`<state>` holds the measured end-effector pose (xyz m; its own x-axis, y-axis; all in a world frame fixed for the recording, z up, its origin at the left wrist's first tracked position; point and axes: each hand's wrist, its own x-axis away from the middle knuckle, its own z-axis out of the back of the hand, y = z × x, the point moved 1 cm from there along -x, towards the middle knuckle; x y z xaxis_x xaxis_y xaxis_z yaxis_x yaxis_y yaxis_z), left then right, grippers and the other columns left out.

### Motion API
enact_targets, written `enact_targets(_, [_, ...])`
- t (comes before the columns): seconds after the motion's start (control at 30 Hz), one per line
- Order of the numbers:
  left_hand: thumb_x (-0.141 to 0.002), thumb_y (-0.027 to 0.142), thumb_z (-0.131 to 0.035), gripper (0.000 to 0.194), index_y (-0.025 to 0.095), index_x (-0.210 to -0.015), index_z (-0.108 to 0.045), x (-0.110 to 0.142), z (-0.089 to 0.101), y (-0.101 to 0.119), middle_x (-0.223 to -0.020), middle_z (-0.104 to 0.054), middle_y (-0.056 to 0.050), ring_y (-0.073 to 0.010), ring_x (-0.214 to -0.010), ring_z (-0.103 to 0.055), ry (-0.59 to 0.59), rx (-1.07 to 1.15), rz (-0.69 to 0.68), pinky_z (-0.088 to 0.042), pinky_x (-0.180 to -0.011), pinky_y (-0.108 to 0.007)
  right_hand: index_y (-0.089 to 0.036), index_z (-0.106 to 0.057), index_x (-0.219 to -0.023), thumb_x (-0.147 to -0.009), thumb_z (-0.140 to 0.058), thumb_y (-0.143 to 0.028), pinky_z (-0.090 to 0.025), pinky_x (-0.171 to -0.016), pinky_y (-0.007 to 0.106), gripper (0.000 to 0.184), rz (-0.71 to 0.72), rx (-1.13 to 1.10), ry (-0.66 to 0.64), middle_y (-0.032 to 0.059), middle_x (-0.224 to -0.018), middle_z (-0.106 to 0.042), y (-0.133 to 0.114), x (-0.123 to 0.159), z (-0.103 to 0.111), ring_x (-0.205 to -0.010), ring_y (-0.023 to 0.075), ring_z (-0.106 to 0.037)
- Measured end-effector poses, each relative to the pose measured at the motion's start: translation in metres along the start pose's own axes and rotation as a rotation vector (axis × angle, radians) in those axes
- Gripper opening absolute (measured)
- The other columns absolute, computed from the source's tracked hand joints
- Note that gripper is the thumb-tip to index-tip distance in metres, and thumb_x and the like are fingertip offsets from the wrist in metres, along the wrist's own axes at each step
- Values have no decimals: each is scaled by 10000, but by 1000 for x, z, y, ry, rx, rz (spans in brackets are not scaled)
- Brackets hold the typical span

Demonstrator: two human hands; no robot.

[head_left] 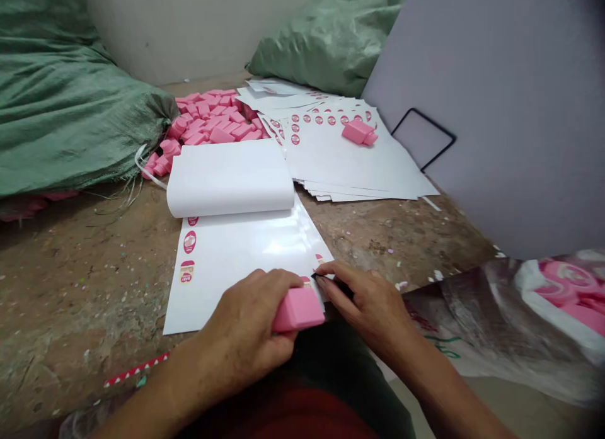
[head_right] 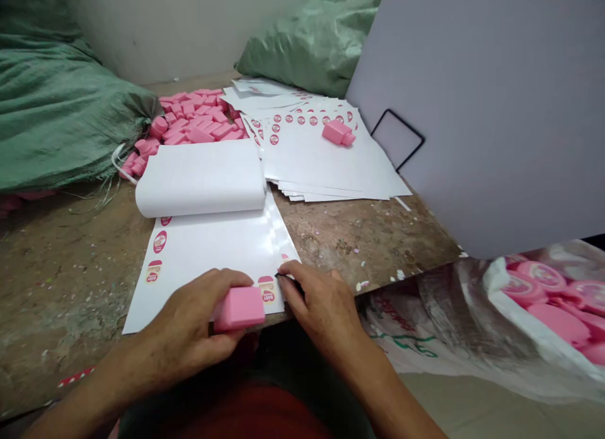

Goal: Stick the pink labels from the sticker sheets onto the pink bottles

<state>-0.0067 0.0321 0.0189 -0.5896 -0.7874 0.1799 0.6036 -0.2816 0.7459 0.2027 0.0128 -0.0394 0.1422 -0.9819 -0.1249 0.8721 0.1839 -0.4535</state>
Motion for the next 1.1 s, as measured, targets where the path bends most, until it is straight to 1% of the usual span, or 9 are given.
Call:
enact_targets(0.1, [-683, 137, -563, 485, 216, -1161, -606, -6, -14, -1, -1235, -641, -88, -297, -1072, -570, -148, -180, -58, -467, -943, -462, -243, -685, -990, -944, -484, -273, -400, -683, 332, 208, 24, 22, 15, 20, -956, -787, -1, 0, 0, -801, 227, -721])
enact_targets(0.2, [-697, 159, -577, 565, 213, -1259, -581, -9, -24, -4, -1517, -450, -98, -342, -1201, -526, -220, -260, -32, -451, -1001, -508, -247, -690, -978, -952, -468, -279, -390, -668, 325, 226, 37, 37, 25, 21, -929, -789, -1, 1, -1, -771, 213, -714])
enact_targets(0.27, [-704, 180, -590, 629, 215, -1330, -547, -9, -27, -6, -1590, -352, -94, -362, -1222, -515, -239, -274, -13, -445, -1020, -525, -244, -695, -973, -949, -465, -271, -383, -660, 321, 233, 39, 45, 36, 26, -914, -789, -1, 1, -1, -755, 205, -708])
enact_targets(0.43, [-726, 195, -577, 671, 184, -1394, -512, -8, -29, -8, -1601, -331, -107, -365, -1225, -512, -232, -250, -18, -431, -1053, -518, -235, -699, -948, -942, -470, -250, -350, -640, 322, 229, 69, 100, 60, 26, -884, -788, -4, -1, -1, -700, 195, -693])
enact_targets(0.73, [-672, 162, -597, 696, 206, -1363, -526, -10, -29, -9, -1614, -302, -101, -361, -1218, -515, -224, -205, -10, -436, -1037, -534, -226, -688, -854, -933, -495, -226, -278, -620, 335, 209, 117, 203, 88, 17, -774, -770, -11, -3, 1, -582, 176, -646])
enact_targets(0.9, [-663, 167, -609, 690, 208, -1348, -542, -9, -30, -12, -1613, -298, -116, -364, -1203, -530, -219, -185, -26, -435, -1026, -536, -239, -697, -902, -909, -512, -282, -383, -646, 315, 190, -50, -69, -13, 12, -795, -768, -6, -5, 0, -686, 207, -684])
enact_targets(1.0, [-668, 183, -626, 648, 222, -1313, -579, -9, -27, -13, -1621, -283, -109, -378, -1270, -496, -219, -141, -20, -409, -1055, -520, -251, -701, -898, -919, -487, -320, -449, -639, 294, 226, -64, -164, -41, -13, -756, -750, -2, -6, 2, -675, 191, -687])
enact_targets(1.07, [-674, 208, -652, 580, 238, -1252, -616, -9, -23, -14, -1584, -369, -94, -363, -1289, -490, -175, -8, 24, -391, -1075, -492, -242, -707, -957, -937, -463, -352, -471, -611, 284, 268, -93, -211, -32, -11, -707, -732, -1, -6, 3, -645, 186, -682])
enact_targets(1.1, [-692, 240, -661, 521, 238, -1212, -628, -9, -21, -15, -1520, -464, -92, -346, -1252, -523, -145, 112, 74, -414, -1051, -472, -231, -708, -1017, -944, -456, -364, -482, -603, 286, 294, -110, -221, -22, 1, -712, -736, -1, -5, 3, -645, 192, -686])
